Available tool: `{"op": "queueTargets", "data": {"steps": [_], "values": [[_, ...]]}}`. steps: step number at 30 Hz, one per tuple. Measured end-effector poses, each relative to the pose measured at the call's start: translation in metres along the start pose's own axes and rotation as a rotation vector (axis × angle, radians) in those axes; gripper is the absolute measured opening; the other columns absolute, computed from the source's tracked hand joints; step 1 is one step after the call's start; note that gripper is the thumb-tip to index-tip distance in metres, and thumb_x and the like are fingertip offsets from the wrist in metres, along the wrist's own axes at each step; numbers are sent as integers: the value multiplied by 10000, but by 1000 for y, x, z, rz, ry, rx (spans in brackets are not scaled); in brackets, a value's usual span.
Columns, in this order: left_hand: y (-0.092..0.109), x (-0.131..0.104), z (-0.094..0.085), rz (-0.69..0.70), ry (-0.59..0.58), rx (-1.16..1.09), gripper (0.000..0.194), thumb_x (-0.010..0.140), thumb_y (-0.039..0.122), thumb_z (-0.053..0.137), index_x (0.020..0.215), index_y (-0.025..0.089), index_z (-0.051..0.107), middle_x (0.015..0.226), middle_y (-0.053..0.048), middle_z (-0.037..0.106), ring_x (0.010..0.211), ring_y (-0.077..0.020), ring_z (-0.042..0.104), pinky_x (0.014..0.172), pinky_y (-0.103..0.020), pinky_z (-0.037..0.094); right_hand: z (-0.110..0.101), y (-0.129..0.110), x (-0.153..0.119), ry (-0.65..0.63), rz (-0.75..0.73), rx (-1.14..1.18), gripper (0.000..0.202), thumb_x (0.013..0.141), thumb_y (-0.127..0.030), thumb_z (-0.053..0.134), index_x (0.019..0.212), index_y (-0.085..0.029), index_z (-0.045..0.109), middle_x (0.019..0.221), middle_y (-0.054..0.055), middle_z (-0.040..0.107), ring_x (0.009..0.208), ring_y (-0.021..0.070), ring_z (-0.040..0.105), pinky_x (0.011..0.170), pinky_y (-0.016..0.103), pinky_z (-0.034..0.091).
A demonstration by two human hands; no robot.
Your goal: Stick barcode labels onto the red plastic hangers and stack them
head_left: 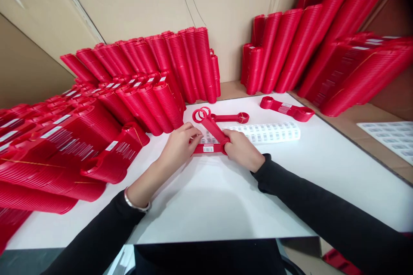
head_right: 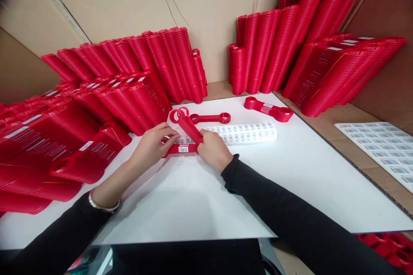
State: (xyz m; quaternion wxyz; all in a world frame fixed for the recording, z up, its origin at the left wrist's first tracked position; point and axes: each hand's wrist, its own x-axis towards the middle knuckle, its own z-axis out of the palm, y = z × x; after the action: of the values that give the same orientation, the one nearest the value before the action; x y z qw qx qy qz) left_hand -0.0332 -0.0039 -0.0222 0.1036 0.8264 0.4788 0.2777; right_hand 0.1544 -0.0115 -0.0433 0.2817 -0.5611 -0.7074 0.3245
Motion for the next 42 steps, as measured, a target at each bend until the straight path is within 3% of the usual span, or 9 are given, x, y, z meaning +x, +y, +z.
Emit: {"op": "queueTargets", "data": {"steps": [4,8,18,26,29,35,39,42], "values": [[14,-1,-14,-94,43,-278,138,810,234,551,765,150,651,766,-21,599,714,-122,571,662,-232,455,2,-2,-2,10,-8,-17,231,642,-53,385,779,-173,527,741,47,608,647,168,529,585,245,362],[21,-1,-13,-214,11,-506,145,783,260,590,747,136,657,746,-28,637,718,-135,595,668,-243,470,5,-8,-6,9,-42,-40,232,648,-50,385,783,-176,526,798,56,631,703,179,551,606,250,365],[21,-3,-11,-246,9,-520,142,779,271,600,749,161,685,767,-26,652,726,-136,604,668,-252,470,9,-16,-10,3,-63,-30,186,696,-64,384,775,-176,510,807,65,639,710,179,556,611,252,373],[19,-5,-9,-162,30,-391,156,811,272,562,778,169,675,775,-19,637,719,-132,598,631,-243,462,9,-18,-12,-3,-66,-16,190,678,-65,376,765,-183,496,794,56,632,699,176,541,604,251,369],[17,-7,-6,-16,83,-226,168,847,266,523,803,172,655,785,-21,614,720,-127,563,641,-246,445,10,-20,-13,-12,-74,16,211,654,-48,368,759,-184,490,787,48,622,703,170,535,612,247,365],[11,-9,-2,333,259,323,169,861,274,503,891,161,626,900,-74,584,794,-178,472,712,-312,409,10,-23,-17,-10,-102,73,181,662,-31,344,679,-198,411,637,-5,538,594,135,476,571,230,340],[11,-8,-7,369,256,435,191,863,300,485,924,173,614,969,-96,557,822,-197,455,719,-331,399,11,-23,-19,-13,-123,92,177,669,-34,345,677,-202,398,636,-10,525,590,134,463,553,230,327],[10,-6,-11,320,270,448,291,842,373,505,1039,170,575,1049,-123,520,880,-227,448,761,-370,403,12,-25,-22,-30,-125,114,176,671,-33,350,682,-200,405,657,-2,535,601,137,470,551,234,326]]}}
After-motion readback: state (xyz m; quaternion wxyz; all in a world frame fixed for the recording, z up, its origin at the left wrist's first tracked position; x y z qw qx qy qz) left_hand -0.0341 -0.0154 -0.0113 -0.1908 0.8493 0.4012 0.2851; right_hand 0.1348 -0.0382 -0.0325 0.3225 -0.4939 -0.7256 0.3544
